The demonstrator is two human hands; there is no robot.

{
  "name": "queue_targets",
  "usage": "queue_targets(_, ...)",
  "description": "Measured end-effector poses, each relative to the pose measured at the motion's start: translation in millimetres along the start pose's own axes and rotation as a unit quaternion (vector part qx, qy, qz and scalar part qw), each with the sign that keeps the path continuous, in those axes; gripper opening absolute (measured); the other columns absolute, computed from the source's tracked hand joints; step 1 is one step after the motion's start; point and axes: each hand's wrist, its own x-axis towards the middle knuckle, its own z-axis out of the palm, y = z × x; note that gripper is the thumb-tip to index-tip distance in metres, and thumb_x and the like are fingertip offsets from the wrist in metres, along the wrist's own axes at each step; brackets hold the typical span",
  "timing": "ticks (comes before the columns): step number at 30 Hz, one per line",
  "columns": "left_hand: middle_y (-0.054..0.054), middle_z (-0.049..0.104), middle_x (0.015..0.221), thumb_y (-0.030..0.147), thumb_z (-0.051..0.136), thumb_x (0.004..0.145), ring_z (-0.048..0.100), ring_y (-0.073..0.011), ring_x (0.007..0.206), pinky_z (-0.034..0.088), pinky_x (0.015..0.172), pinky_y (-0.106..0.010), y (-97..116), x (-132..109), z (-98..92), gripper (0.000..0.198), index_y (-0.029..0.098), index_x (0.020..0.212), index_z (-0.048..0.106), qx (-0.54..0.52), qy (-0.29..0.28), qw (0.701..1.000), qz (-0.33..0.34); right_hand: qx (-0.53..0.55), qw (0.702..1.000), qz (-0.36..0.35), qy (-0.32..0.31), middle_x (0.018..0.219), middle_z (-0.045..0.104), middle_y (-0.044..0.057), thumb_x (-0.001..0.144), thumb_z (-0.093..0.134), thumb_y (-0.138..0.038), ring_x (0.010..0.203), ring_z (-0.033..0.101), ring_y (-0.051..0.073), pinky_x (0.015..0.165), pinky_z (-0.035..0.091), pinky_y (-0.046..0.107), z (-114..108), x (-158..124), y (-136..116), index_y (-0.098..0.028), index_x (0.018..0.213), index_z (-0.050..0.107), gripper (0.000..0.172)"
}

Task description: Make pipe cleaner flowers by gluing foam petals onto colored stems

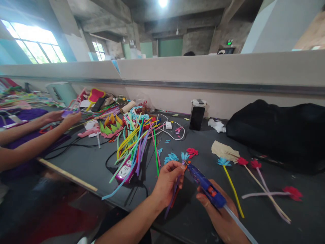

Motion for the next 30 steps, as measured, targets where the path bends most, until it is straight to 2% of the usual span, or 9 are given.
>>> queue_targets(4, 0.005, 0.05, 0.057, 0.029, 0.075, 0.068, 0.043, -0.0062, 0.045, 0.033, 0.036, -0.017, 0.6, -1.3, 1.0, 0.024, 0.016, 0.073, 0.056, 0.004, 0.001, 1.0, 0.004, -0.007, 1.0, 0.007, -0.004, 0.067, 0.06, -0.003, 0.083, 0.06, -0.041, 0.058, 0.059, 0.013, 0.056, 0.047, 0.021, 0.4, -0.1, 2.0, -0.021, 0.079, 0.06, 0.02)
queue_targets(13, 0.005, 0.05, 0.057, 0.029, 0.075, 0.068, 0.042, -0.0062, 0.044, 0.032, 0.036, -0.017, 2.2, -2.7, 1.8, 0.024, 0.016, 0.071, 0.055, 0.018, 0.007, 1.0, -0.001, -0.024, 0.999, 0.026, 0.011, 0.071, 0.065, -0.001, 0.083, 0.061, -0.042, 0.059, 0.06, 0.014, 0.055, 0.049, 0.022, 4.1, -4.3, 12.1, -0.02, 0.085, 0.062, 0.022)
queue_targets(19, 0.005, 0.049, 0.055, 0.029, 0.074, 0.068, 0.042, -0.0065, 0.043, 0.032, 0.036, -0.017, 1.8, -1.8, 0.8, 0.023, 0.016, 0.071, 0.055, 0.029, 0.008, 1.0, 0.0, -0.019, 0.999, 0.028, 0.013, 0.063, 0.062, -0.002, 0.081, 0.061, -0.045, 0.053, 0.057, 0.014, 0.051, 0.047, 0.022, 2.7, -1.5, 5.3, -0.021, 0.079, 0.062, 0.024)
queue_targets(23, 0.005, 0.049, 0.056, 0.028, 0.073, 0.068, 0.042, -0.0063, 0.043, 0.032, 0.036, -0.018, 0.9, -0.6, -0.6, 0.022, 0.016, 0.071, 0.055, 0.026, 0.001, 1.0, 0.006, -0.013, 0.999, 0.029, 0.034, 0.061, 0.06, -0.003, 0.078, 0.062, -0.047, 0.052, 0.055, 0.013, 0.049, 0.046, 0.021, 4.8, -0.6, 0.4, -0.022, 0.071, 0.061, 0.027)
queue_targets(30, 0.006, 0.049, 0.055, 0.026, 0.071, 0.068, 0.039, -0.005, 0.04, 0.029, 0.035, -0.018, 0.0, -0.2, -3.0, 0.02, 0.017, 0.07, 0.054, 0.023, 0.002, 1.0, -0.007, -0.009, 0.999, 0.033, 0.018, 0.06, 0.058, -0.004, 0.079, 0.063, -0.045, 0.052, 0.054, 0.013, 0.051, 0.046, 0.021, 4.4, -2.1, 3.8, -0.021, 0.078, 0.064, 0.024)
